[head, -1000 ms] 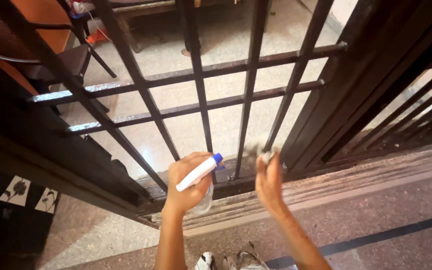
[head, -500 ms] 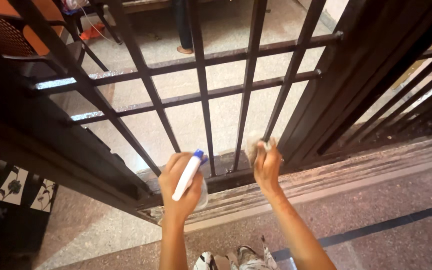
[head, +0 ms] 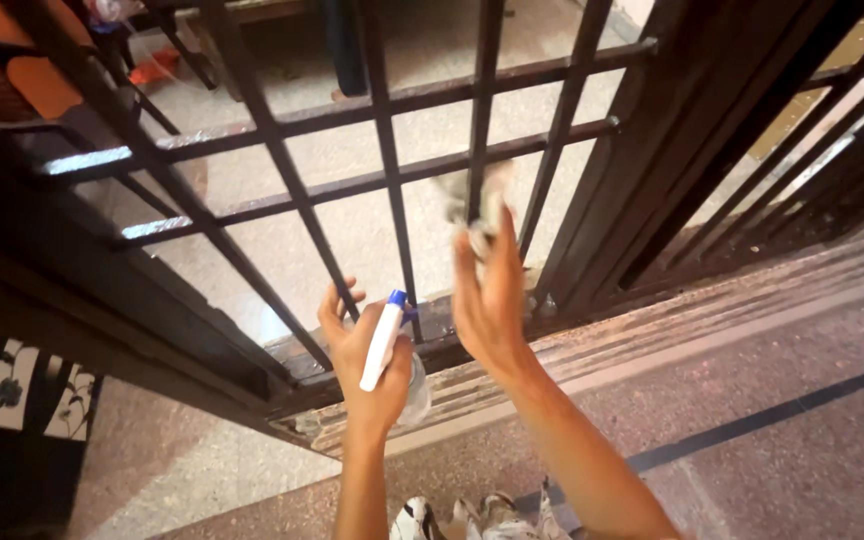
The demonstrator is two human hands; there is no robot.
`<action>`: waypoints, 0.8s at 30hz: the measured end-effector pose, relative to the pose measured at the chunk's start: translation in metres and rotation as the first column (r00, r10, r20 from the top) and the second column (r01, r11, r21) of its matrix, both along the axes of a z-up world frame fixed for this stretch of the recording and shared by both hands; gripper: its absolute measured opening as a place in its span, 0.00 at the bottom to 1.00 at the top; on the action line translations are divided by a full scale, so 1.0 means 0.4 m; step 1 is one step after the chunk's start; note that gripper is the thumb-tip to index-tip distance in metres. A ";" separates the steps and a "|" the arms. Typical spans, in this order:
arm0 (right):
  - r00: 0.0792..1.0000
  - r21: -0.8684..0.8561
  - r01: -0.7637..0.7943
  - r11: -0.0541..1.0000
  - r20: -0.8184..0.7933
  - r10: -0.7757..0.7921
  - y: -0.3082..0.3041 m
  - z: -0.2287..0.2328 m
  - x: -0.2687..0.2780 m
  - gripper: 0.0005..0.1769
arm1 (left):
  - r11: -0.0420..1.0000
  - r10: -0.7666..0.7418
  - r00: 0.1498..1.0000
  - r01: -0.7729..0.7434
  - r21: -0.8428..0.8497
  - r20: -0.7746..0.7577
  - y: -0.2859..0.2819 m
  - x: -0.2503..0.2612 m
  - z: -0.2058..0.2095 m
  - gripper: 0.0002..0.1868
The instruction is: The person sprays a cleaning solution onto a metal gate and wipes the bars with a cloth. They systematically clean the lower sections of the gate, moving from left to right while holding the spray bottle in one hand and the cloth in the other.
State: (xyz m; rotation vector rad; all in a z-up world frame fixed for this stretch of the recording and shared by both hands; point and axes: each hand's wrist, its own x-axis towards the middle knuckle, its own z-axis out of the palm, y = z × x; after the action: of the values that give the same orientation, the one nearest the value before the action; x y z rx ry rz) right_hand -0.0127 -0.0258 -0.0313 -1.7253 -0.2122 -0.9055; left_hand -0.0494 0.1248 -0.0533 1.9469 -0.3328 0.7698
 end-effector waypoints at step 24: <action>0.897 0.084 -0.356 0.931 -0.247 0.366 -0.100 0.065 0.093 0.22 | 0.968 -0.219 0.975 0.213 -0.130 -0.038 0.032 0.097 -0.175 0.16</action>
State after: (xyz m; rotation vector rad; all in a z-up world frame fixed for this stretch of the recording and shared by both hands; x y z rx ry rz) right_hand 0.0246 -0.0658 -0.0054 -1.6771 -0.3269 -0.4032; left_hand -0.0107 0.1375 -0.1233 1.7749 -0.4463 0.5825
